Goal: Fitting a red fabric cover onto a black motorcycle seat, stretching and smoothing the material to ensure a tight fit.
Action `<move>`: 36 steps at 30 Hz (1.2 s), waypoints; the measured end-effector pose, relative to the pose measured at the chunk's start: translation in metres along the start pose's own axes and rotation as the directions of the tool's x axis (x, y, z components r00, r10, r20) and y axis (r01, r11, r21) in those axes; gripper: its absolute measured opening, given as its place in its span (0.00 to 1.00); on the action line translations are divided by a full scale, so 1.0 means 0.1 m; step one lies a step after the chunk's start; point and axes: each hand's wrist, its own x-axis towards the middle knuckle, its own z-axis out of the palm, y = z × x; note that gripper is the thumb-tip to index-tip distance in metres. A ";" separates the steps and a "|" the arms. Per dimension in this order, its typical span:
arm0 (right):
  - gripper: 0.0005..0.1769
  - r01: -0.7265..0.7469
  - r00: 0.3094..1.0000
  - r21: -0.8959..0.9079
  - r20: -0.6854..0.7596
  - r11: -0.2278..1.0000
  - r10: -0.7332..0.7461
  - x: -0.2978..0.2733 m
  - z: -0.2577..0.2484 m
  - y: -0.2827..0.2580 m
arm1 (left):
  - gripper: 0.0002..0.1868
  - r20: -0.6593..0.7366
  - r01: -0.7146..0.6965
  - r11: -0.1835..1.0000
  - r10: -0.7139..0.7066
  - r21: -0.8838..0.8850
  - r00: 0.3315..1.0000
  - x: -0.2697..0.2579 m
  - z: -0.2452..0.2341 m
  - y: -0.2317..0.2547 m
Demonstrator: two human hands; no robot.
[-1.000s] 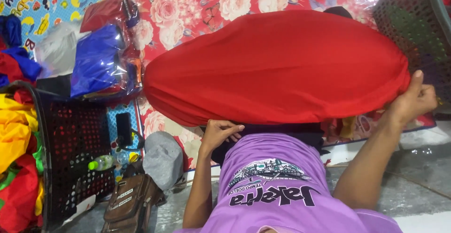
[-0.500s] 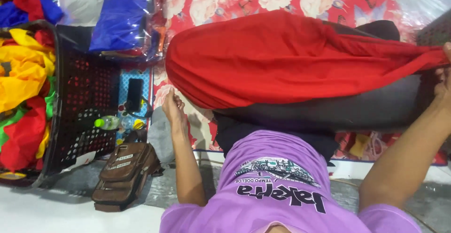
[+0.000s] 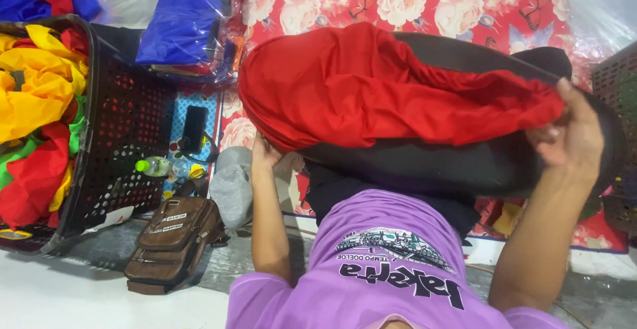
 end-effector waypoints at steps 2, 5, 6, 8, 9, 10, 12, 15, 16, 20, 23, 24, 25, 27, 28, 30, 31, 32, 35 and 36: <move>0.10 -0.046 0.999 -0.041 0.001 0.998 0.047 -0.10 -0.03 0.14 | 0.30 -0.082 -0.162 0.987 0.161 -0.012 0.984 0.19 -0.11 -0.05; 0.06 0.095 0.993 -0.151 0.081 0.984 -0.084 -0.28 0.02 0.35 | 0.18 -0.162 -0.321 0.947 0.315 -0.014 0.935 0.53 -0.23 0.02; 0.06 0.096 0.993 -0.150 0.080 0.984 -0.085 -0.34 0.06 0.37 | 0.18 -0.161 -0.321 0.947 0.315 -0.012 0.935 0.64 -0.25 0.05; 0.12 0.127 0.966 -0.173 0.245 0.977 -0.082 -0.45 0.15 0.42 | 0.09 -0.230 -0.477 0.879 0.465 0.006 0.855 0.87 -0.26 0.15; 0.12 0.127 0.967 -0.169 0.241 0.977 -0.084 -0.49 0.16 0.43 | 0.09 -0.227 -0.477 0.879 0.466 0.011 0.855 0.96 -0.29 0.19; 0.05 0.107 0.982 -0.175 0.170 0.979 -0.077 -0.52 0.17 0.45 | 0.07 -0.261 -0.548 0.836 0.535 0.025 0.804 1.05 -0.32 0.23; 0.04 0.091 0.992 -0.171 0.096 0.981 -0.075 -0.55 0.22 0.48 | 0.10 -0.284 -0.618 0.785 0.603 0.044 0.746 0.96 -0.19 0.39; 0.07 0.175 0.982 -0.082 0.087 0.981 -0.168 -0.53 0.31 0.54 | 0.06 -0.201 -0.668 0.741 0.667 0.072 0.718 0.52 0.18 0.65; 0.08 0.186 0.981 -0.028 0.051 0.982 -0.185 -0.51 0.34 0.57 | 0.04 -0.171 -0.690 0.719 0.692 0.083 0.701 0.45 0.28 0.73; 0.08 0.294 0.956 0.023 -0.009 0.955 -0.294 -0.54 0.53 0.56 | 0.10 -0.120 -0.721 0.650 0.757 0.242 0.642 0.34 0.58 0.97; 0.10 0.351 0.936 0.125 -0.087 0.928 -0.342 -0.47 0.47 0.48 | 0.01 -0.013 -0.762 0.586 0.795 0.277 0.606 0.17 0.73 1.07; 0.10 0.351 0.935 0.127 -0.092 0.928 -0.342 -0.42 0.40 0.39 | 0.01 -0.009 -0.761 0.584 0.795 0.281 0.607 -0.04 0.84 1.11; 0.06 0.353 0.929 0.155 -0.178 0.923 -0.325 -0.38 0.32 0.30 | 0.07 0.067 -0.806 0.577 0.806 0.132 0.588 -0.25 0.93 1.12; 0.10 0.358 0.914 0.179 -0.266 0.916 -0.306 -0.34 0.22 0.09 | 0.13 0.139 -0.823 0.568 0.817 -0.023 0.560 -0.57 1.08 1.18; 0.17 0.436 0.885 0.204 -0.274 0.876 -0.377 -0.35 0.21 -0.03 | 0.15 0.117 -0.823 0.558 0.829 -0.105 0.547 -0.68 1.14 1.22; 0.25 0.522 0.843 0.226 -0.284 0.823 -0.457 -0.27 -0.06 -0.19 | 0.17 0.099 -0.815 0.545 0.838 -0.197 0.536 -0.98 1.30 1.30; 0.26 0.625 0.780 -0.001 -0.028 0.780 -0.625 -0.18 -0.31 -0.23 | 0.19 0.086 -0.800 0.559 0.828 -0.218 0.555 -1.17 1.37 1.33; 0.28 0.749 0.662 -0.182 0.249 0.637 -0.707 -0.10 -0.56 -0.26 | 0.21 0.073 -0.784 0.573 0.816 -0.239 0.573 -1.37 1.43 1.36; 0.15 0.521 0.853 -0.017 -0.043 0.854 -0.521 -0.13 -0.93 -0.31 | 0.14 0.086 -0.832 0.419 0.904 -0.362 0.418 -1.39 1.47 1.49; 0.15 0.528 0.848 -0.018 -0.043 0.849 -0.528 -0.12 -0.96 -0.34 | 0.14 0.090 -0.829 0.420 0.904 -0.369 0.418 -1.43 1.45 1.50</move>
